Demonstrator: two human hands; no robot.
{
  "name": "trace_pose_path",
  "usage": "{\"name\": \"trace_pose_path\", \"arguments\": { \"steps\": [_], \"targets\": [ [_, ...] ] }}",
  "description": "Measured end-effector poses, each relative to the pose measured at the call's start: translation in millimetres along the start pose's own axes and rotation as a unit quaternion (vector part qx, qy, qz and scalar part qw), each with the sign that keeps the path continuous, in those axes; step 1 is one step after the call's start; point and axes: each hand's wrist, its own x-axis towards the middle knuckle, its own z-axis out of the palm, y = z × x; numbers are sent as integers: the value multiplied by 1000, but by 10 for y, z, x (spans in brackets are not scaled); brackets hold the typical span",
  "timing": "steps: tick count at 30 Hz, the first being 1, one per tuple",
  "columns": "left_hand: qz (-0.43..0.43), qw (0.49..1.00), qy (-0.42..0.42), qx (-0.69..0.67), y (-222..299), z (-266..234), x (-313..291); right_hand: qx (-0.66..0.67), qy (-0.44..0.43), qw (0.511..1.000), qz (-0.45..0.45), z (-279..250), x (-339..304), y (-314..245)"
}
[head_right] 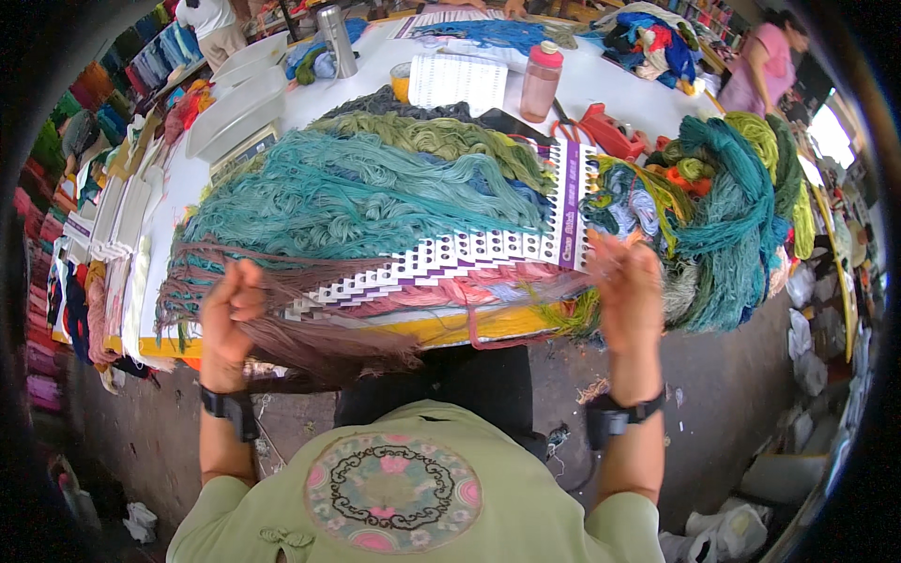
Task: The person picks up a bundle of thread and separates a single strand by hand. They thread the strand through a hole in a paper card and pull it through, repeating the process for each hole.
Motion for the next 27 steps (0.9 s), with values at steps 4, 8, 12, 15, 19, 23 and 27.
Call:
{"name": "trace_pose_path", "arguments": {
  "steps": [4, 8, 12, 15, 19, 23, 27],
  "targets": [
    [91, 971, 183, -122, 641, -1185, -217, 21, 52, 996, -68, -1395, 358, -766],
    [221, 959, 105, -143, 953, -1406, -478, -97, 345, 894, -267, -2418, 433, -1631],
    [178, 978, -18, -106, 545, -3, -260, -255, 222, 907, -250, -1492, 399, -1174],
    [84, 987, 20, 136, 5, 740, 91, -459, 5, 870, -181, -172, 189, -422],
    [-70, 938, -42, 338, -584, 1024, 600, -441, -326, 807, -220, 852, 18, 441],
    [-170, 886, -78, 424, -1238, 808, 1003, -551, -388, 725, -143, 1236, 52, 841],
    [-191, 919, -53, 340, -1351, 725, 1025, -532, -438, 717, -110, 1143, 213, 1100]
  ]
}}
